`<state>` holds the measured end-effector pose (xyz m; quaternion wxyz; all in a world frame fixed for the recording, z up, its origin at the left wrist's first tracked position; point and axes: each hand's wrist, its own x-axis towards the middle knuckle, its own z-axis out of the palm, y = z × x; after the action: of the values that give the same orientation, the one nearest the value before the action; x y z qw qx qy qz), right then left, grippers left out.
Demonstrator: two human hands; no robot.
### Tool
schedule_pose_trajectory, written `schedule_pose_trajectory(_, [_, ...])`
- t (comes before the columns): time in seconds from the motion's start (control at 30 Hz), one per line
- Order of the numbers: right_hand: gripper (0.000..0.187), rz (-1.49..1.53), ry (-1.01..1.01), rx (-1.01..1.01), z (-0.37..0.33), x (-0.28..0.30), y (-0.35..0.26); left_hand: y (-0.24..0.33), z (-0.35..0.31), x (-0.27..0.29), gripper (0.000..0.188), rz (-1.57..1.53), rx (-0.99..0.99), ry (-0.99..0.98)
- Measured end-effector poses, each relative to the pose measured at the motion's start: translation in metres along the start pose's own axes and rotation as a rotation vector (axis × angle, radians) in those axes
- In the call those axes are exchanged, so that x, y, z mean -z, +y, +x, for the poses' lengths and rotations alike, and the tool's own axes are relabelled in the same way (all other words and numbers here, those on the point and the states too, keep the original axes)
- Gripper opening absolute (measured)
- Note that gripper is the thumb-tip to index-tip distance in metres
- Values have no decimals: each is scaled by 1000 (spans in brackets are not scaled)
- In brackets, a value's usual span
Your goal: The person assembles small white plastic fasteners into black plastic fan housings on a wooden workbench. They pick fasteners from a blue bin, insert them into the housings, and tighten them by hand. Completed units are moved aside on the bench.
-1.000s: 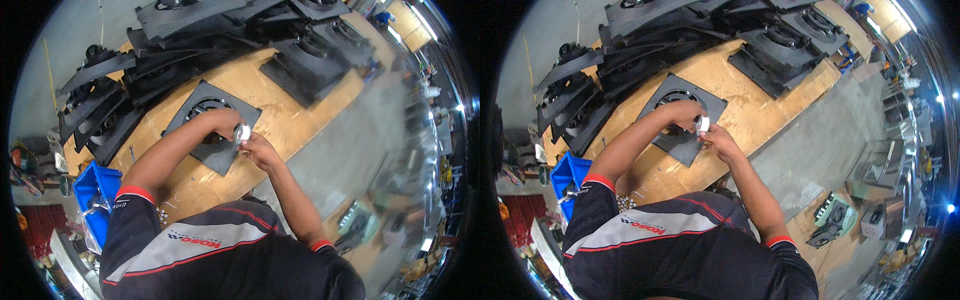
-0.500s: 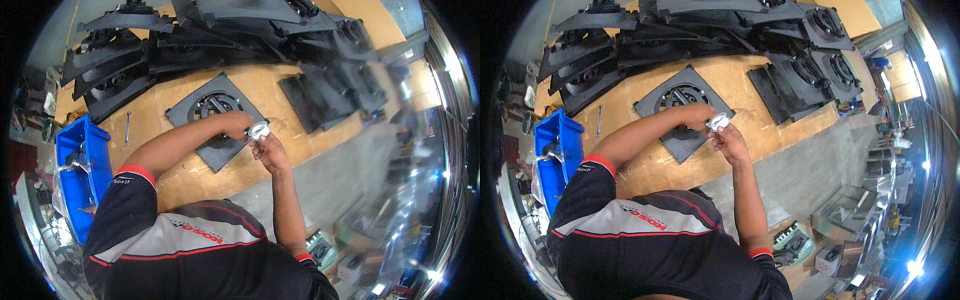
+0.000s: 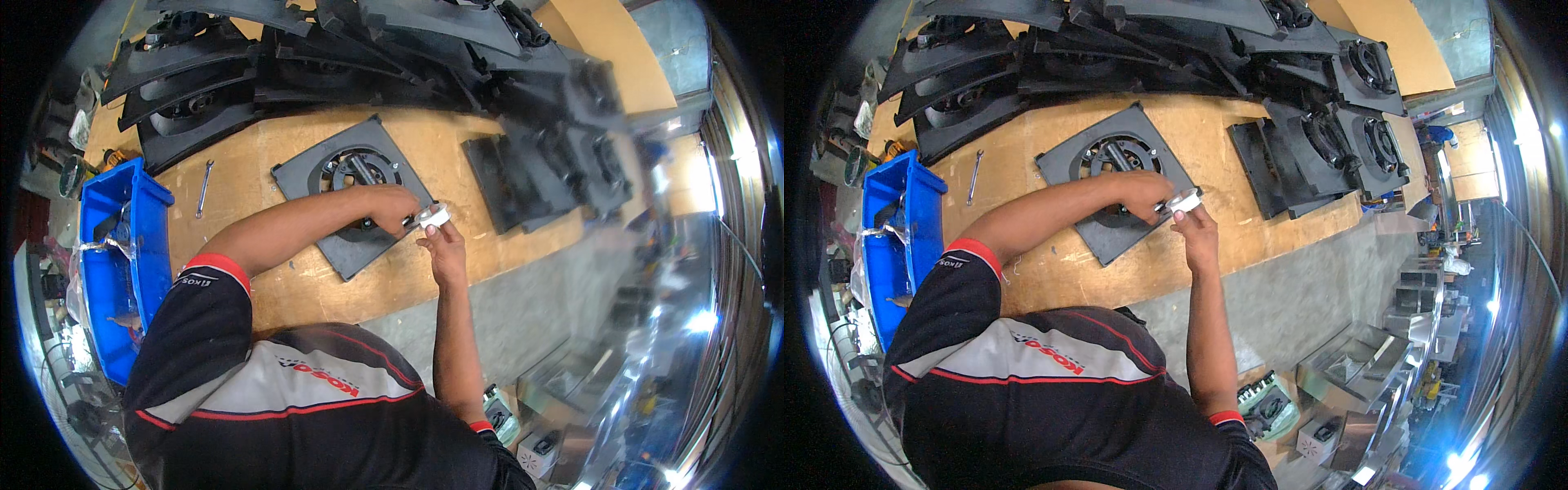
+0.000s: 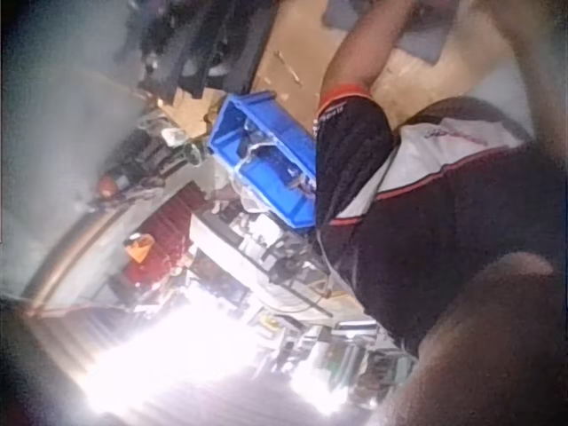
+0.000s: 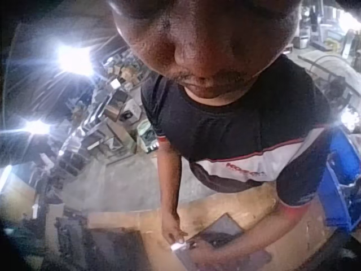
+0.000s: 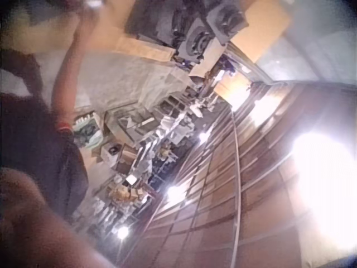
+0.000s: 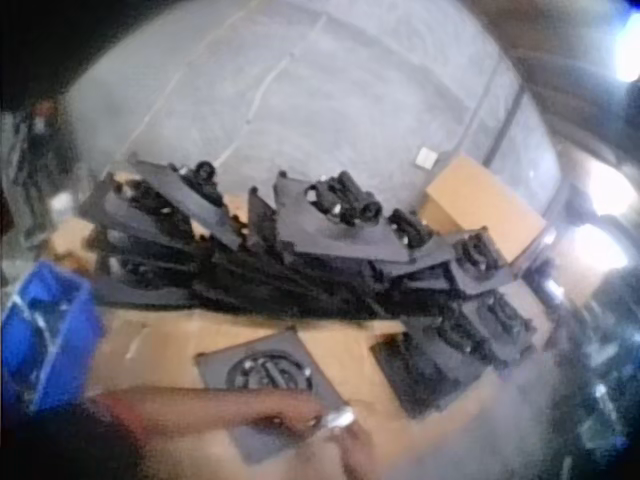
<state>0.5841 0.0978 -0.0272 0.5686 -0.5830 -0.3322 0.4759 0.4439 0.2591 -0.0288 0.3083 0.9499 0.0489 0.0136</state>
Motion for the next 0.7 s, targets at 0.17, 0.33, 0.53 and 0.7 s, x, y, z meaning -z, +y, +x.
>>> schedule_pose_trajectory(0.17, [47, 119, -4, -50, 8, 7, 1, 9, -10, 2, 54, -71, 65, 85])
schedule_pose_trajectory(0.33, [35, 106, -4, -99, 23, 17, 8, 21, -13, 5, 70, -112, 242, 96])
schedule_pose_trajectory(0.53, [41, 205, 20, -185, 43, 23, 33, 17, -18, -5, 59, -165, 137, 232])
schedule_pose_trajectory(0.7, [31, -47, 29, -95, 48, 31, 80, 12, -15, -9, 46, -142, 34, 238])
